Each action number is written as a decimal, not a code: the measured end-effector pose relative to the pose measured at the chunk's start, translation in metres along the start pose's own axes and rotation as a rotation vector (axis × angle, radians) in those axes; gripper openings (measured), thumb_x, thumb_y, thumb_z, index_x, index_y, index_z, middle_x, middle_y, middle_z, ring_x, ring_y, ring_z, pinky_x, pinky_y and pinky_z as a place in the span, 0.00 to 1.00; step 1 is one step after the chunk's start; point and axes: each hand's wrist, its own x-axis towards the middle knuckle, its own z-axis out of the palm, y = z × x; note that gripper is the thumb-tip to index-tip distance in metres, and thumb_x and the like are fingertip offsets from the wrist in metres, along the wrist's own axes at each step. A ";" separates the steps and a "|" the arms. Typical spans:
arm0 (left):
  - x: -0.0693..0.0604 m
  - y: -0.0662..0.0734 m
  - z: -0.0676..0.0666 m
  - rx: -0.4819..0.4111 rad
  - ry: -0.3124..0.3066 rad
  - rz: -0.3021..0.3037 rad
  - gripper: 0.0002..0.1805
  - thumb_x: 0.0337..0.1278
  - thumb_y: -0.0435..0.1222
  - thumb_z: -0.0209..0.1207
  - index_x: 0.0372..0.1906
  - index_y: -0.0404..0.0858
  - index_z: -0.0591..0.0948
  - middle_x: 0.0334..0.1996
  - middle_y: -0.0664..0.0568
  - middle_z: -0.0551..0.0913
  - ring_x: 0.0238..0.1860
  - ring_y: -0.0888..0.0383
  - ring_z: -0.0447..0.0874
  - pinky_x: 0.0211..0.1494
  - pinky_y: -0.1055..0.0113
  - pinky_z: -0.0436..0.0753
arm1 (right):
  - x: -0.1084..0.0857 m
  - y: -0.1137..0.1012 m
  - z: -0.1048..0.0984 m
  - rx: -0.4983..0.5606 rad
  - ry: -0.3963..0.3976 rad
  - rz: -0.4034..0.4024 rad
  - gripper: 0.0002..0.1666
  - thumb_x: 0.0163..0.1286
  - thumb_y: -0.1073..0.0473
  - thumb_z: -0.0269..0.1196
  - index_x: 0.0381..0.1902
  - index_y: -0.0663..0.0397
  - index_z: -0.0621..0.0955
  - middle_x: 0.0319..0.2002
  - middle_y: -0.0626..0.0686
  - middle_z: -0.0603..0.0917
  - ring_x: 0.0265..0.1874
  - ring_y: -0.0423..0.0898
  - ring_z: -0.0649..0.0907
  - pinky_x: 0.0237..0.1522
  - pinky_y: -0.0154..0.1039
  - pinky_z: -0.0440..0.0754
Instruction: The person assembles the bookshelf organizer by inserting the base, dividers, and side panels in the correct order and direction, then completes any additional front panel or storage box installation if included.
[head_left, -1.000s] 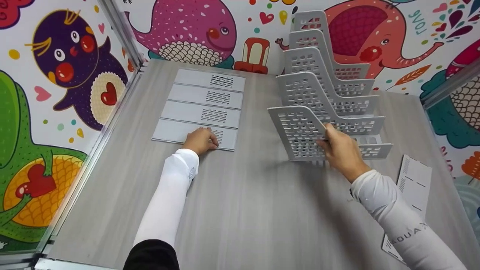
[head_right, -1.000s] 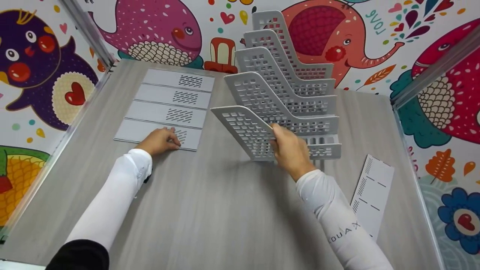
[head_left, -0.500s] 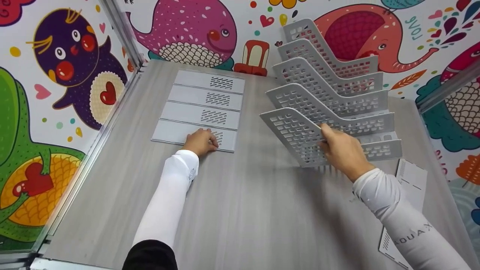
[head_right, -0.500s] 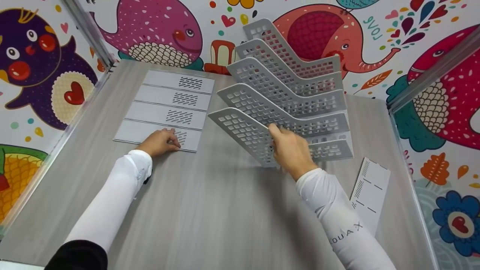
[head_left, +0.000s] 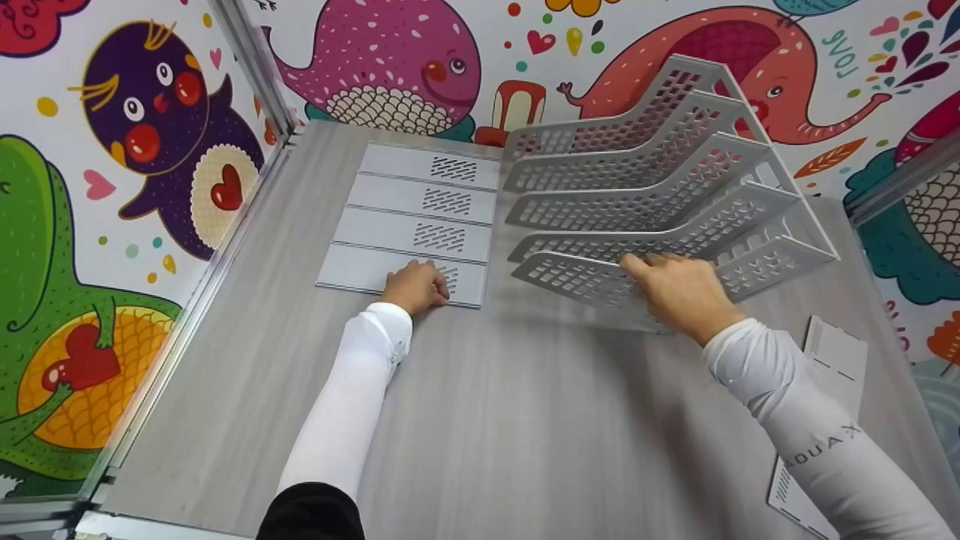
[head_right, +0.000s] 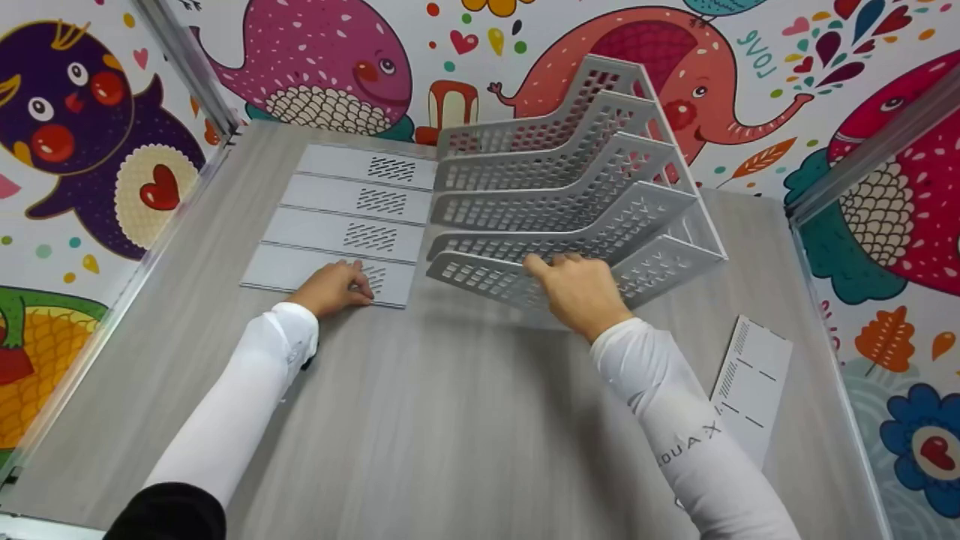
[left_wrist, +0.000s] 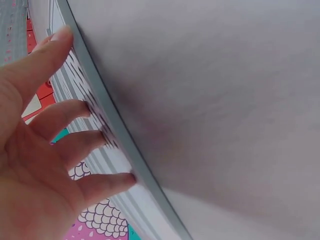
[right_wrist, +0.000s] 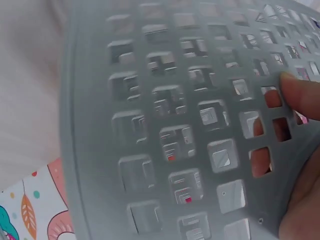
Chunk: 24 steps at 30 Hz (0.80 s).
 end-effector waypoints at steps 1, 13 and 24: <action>0.000 0.000 0.000 -0.004 -0.004 -0.002 0.05 0.49 0.38 0.67 0.30 0.41 0.87 0.69 0.41 0.65 0.73 0.37 0.55 0.68 0.30 0.51 | 0.001 -0.001 0.001 -0.011 -0.008 -0.009 0.18 0.49 0.69 0.60 0.38 0.48 0.74 0.18 0.55 0.78 0.18 0.55 0.79 0.08 0.47 0.66; 0.000 -0.003 0.006 0.013 -0.006 -0.013 0.04 0.50 0.37 0.66 0.31 0.42 0.87 0.70 0.41 0.64 0.73 0.36 0.53 0.69 0.29 0.49 | 0.014 -0.042 0.019 -0.123 -0.295 -0.017 0.21 0.51 0.68 0.62 0.42 0.47 0.71 0.24 0.57 0.82 0.22 0.53 0.80 0.17 0.46 0.76; 0.000 0.007 0.011 0.027 -0.010 0.021 0.04 0.52 0.39 0.65 0.32 0.44 0.86 0.71 0.40 0.62 0.73 0.36 0.52 0.68 0.28 0.49 | 0.026 -0.088 0.036 0.052 -0.149 0.228 0.30 0.48 0.51 0.73 0.48 0.54 0.76 0.39 0.58 0.83 0.40 0.57 0.82 0.37 0.50 0.75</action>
